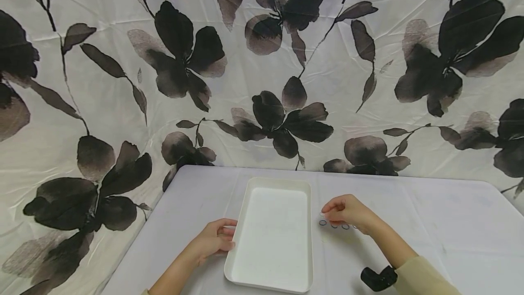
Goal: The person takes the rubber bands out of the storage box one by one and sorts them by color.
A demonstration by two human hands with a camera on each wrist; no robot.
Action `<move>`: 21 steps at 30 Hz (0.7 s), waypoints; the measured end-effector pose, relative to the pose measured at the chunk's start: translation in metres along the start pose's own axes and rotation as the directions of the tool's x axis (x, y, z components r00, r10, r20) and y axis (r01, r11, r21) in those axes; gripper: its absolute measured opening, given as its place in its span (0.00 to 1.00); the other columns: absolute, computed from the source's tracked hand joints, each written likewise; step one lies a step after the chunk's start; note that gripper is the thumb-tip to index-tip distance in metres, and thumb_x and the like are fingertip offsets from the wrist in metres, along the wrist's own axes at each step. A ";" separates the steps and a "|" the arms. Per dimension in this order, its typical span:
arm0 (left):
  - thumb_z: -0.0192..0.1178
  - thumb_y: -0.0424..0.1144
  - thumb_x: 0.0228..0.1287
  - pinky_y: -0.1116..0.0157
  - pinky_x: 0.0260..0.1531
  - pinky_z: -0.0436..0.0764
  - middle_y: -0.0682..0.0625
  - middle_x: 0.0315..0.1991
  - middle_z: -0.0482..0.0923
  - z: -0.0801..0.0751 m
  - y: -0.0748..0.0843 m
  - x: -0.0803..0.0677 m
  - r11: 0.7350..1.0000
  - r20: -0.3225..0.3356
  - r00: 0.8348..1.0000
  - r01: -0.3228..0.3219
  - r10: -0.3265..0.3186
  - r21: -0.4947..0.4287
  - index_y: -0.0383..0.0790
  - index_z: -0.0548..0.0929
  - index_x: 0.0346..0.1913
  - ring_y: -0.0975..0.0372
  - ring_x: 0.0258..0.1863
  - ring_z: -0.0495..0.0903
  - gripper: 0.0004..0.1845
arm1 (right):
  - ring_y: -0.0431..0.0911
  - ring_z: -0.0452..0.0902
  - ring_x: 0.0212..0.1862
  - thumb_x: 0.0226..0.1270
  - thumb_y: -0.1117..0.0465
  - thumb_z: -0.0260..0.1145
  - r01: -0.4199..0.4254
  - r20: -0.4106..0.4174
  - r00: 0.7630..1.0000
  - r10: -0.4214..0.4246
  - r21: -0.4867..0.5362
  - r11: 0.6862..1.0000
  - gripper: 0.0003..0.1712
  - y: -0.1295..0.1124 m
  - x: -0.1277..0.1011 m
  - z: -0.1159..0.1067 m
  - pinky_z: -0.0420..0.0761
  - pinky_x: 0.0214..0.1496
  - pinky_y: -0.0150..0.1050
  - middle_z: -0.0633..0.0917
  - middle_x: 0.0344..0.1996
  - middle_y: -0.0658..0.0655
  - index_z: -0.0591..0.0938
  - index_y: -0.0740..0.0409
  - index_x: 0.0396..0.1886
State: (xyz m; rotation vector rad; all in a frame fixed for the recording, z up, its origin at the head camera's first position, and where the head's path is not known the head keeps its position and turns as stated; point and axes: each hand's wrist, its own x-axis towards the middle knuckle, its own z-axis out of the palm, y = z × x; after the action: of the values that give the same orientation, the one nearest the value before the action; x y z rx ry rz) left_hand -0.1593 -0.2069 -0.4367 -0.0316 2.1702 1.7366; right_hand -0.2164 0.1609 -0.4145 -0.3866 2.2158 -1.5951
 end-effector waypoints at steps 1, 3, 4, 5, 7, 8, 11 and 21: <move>0.60 0.18 0.48 0.59 0.35 0.82 0.37 0.44 0.73 0.000 0.000 0.000 1.000 0.000 1.000 0.000 0.000 0.001 0.24 0.66 0.60 0.56 0.36 0.77 0.32 | 0.47 0.80 0.32 0.59 0.70 0.64 -0.003 0.001 1.000 0.003 0.007 1.000 0.13 0.001 -0.001 -0.002 0.82 0.39 0.44 0.82 0.27 0.54 0.78 0.77 0.40; 0.60 0.18 0.49 0.59 0.35 0.82 0.37 0.44 0.73 0.001 0.000 0.000 1.000 -0.004 1.000 0.003 -0.003 0.005 0.24 0.66 0.60 0.56 0.37 0.76 0.31 | 0.47 0.80 0.32 0.59 0.69 0.64 -0.010 0.000 1.000 0.010 0.008 1.000 0.14 0.004 -0.004 -0.007 0.82 0.39 0.44 0.81 0.27 0.53 0.78 0.78 0.41; 0.60 0.18 0.49 0.59 0.35 0.81 0.37 0.44 0.73 0.001 0.001 -0.001 1.000 -0.004 1.000 0.004 -0.004 0.006 0.24 0.66 0.60 0.56 0.37 0.76 0.31 | 0.47 0.80 0.33 0.59 0.69 0.64 -0.012 0.000 1.000 0.012 0.010 1.000 0.14 0.006 -0.005 -0.010 0.82 0.39 0.43 0.81 0.27 0.53 0.77 0.78 0.41; 0.60 0.18 0.49 0.59 0.34 0.81 0.37 0.44 0.73 0.001 0.001 -0.001 1.000 -0.004 1.000 0.004 -0.004 0.006 0.25 0.66 0.60 0.56 0.37 0.76 0.31 | 0.46 0.80 0.33 0.59 0.69 0.64 -0.016 -0.002 1.000 0.016 0.009 1.000 0.14 0.008 -0.006 -0.012 0.82 0.39 0.42 0.81 0.27 0.53 0.77 0.78 0.41; 0.60 0.18 0.49 0.60 0.34 0.81 0.37 0.44 0.73 0.001 0.002 -0.001 1.000 -0.001 1.000 0.002 -0.002 0.008 0.25 0.66 0.60 0.56 0.37 0.76 0.31 | 0.45 0.80 0.33 0.59 0.69 0.64 -0.021 -0.006 1.000 0.021 0.006 1.000 0.14 0.011 -0.009 -0.017 0.82 0.38 0.41 0.81 0.26 0.52 0.78 0.77 0.41; 0.60 0.19 0.49 0.60 0.35 0.81 0.37 0.44 0.73 0.001 0.002 -0.001 1.000 0.001 1.000 0.004 -0.004 0.007 0.25 0.66 0.60 0.56 0.37 0.76 0.31 | 0.45 0.80 0.32 0.59 0.69 0.64 -0.023 -0.008 1.000 0.023 0.002 1.000 0.14 0.013 -0.011 -0.019 0.82 0.38 0.40 0.81 0.26 0.52 0.78 0.77 0.41; 0.60 0.19 0.50 0.60 0.35 0.81 0.38 0.44 0.73 0.001 0.003 -0.001 1.000 0.011 1.000 0.006 -0.006 0.002 0.25 0.66 0.60 0.56 0.37 0.77 0.31 | 0.45 0.80 0.33 0.59 0.69 0.65 -0.038 -0.023 0.999 0.038 -0.002 0.999 0.14 0.017 -0.016 -0.026 0.82 0.38 0.39 0.81 0.26 0.52 0.78 0.77 0.41; 0.60 0.19 0.49 0.60 0.35 0.82 0.39 0.43 0.74 0.001 0.006 -0.001 1.000 -0.001 1.000 0.011 -0.011 0.006 0.25 0.66 0.60 0.57 0.36 0.78 0.31 | 0.43 0.78 0.33 0.59 0.69 0.65 -0.110 -0.091 0.990 0.107 -0.030 0.994 0.14 0.030 -0.030 -0.043 0.82 0.38 0.37 0.83 0.28 0.54 0.78 0.75 0.42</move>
State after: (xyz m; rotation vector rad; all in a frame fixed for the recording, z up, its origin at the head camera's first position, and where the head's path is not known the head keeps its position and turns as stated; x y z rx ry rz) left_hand -0.1595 -0.2044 -0.4315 -0.0423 2.1720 1.7239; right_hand -0.2090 0.2196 -0.4266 -0.2042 2.2923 -1.5466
